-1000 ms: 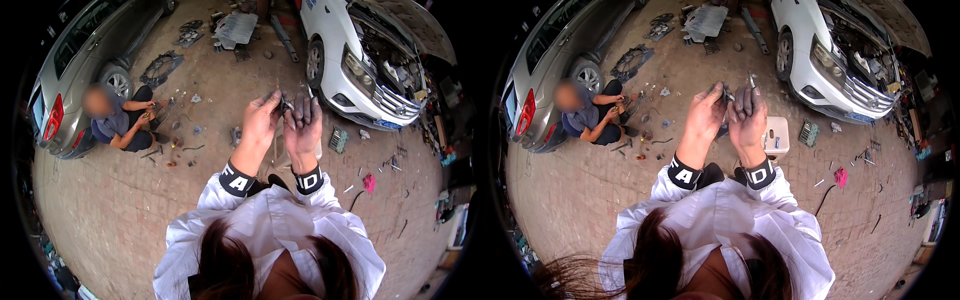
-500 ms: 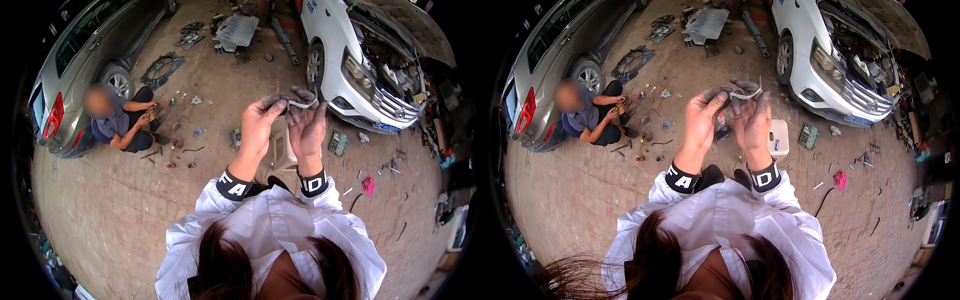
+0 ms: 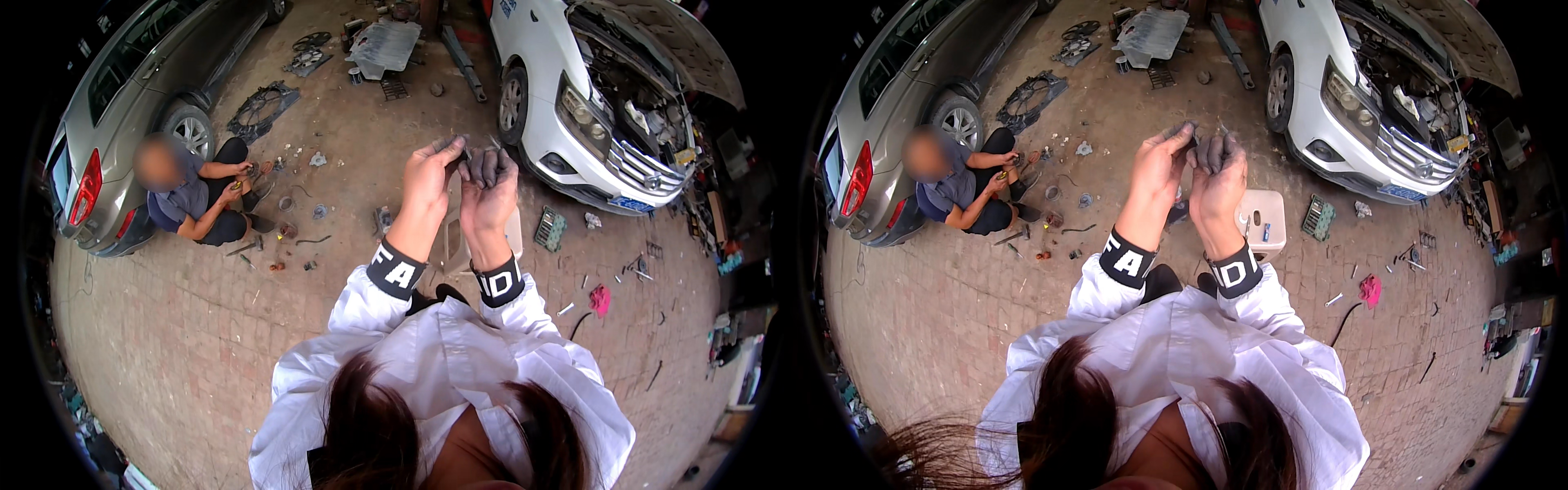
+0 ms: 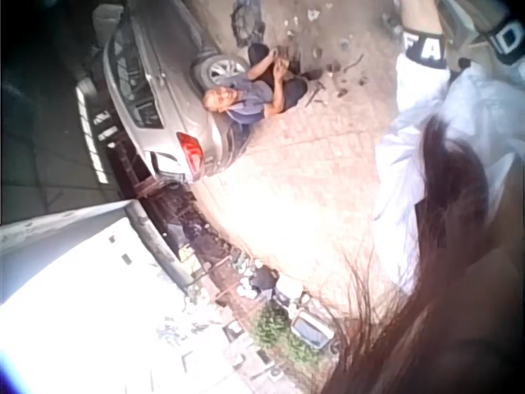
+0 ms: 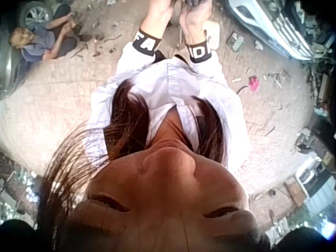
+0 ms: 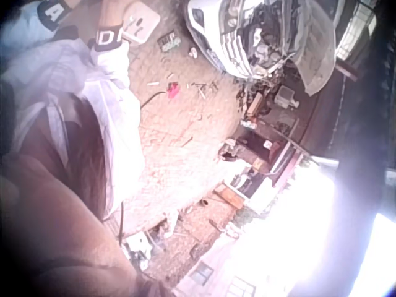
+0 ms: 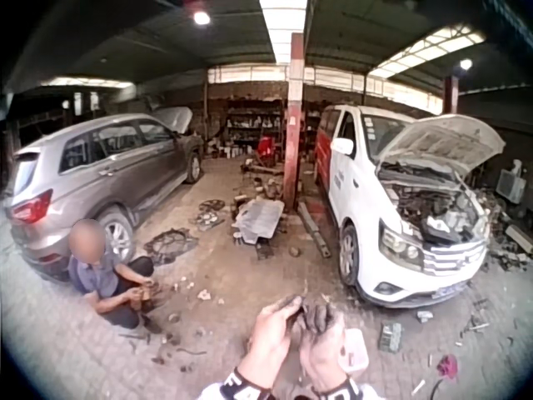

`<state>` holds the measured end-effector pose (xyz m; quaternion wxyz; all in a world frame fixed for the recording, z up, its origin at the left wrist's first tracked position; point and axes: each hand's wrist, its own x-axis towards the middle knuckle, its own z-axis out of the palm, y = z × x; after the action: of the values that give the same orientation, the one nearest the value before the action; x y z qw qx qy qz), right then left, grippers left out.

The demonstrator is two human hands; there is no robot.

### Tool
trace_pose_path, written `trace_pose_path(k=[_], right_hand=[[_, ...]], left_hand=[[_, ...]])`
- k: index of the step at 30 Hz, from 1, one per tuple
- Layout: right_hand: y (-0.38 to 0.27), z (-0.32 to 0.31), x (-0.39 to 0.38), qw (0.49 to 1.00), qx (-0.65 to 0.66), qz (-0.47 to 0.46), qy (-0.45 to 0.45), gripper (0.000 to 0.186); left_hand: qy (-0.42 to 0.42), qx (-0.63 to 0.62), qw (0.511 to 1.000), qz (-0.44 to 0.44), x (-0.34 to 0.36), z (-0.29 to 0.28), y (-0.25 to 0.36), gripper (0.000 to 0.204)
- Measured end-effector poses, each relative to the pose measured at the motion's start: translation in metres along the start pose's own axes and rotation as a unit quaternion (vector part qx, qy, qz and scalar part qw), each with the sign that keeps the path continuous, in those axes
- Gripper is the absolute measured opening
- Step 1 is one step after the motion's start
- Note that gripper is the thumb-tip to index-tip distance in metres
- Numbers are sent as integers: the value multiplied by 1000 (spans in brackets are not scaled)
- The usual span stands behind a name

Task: The person strips the insulation from the ends of two wires using a knife. They then twist the exposed metal strands of the wires together to join them. The person repeats this process for another pair of wires.

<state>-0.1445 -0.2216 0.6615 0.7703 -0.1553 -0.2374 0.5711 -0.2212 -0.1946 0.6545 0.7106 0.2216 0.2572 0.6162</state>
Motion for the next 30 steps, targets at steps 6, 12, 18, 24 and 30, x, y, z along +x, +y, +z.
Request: trace_pose_path(k=[6, 12, 18, 24, 30], right_hand=[[7, -21, 13, 999, -4, -18, 48, 32], [-4, -13, -6, 994, -60, -33, 88, 31], [-58, -53, 1, 983, 154, 59, 78, 42], [-65, -44, 3, 935, 308, 174, -33, 40], [-67, -35, 4, 905, 365, 220, -20, 45]], left_hand=[[41, 2, 999, -14, 32, -7, -26, 10], [259, -90, 959, 71, 100, -87, -43, 17], [151, 155, 972, 89, 64, -123, 35, 23], [89, 151, 984, -15, 15, -157, -5, 19], [-2, 612, 753, 241, -25, -63, 14, 27]])
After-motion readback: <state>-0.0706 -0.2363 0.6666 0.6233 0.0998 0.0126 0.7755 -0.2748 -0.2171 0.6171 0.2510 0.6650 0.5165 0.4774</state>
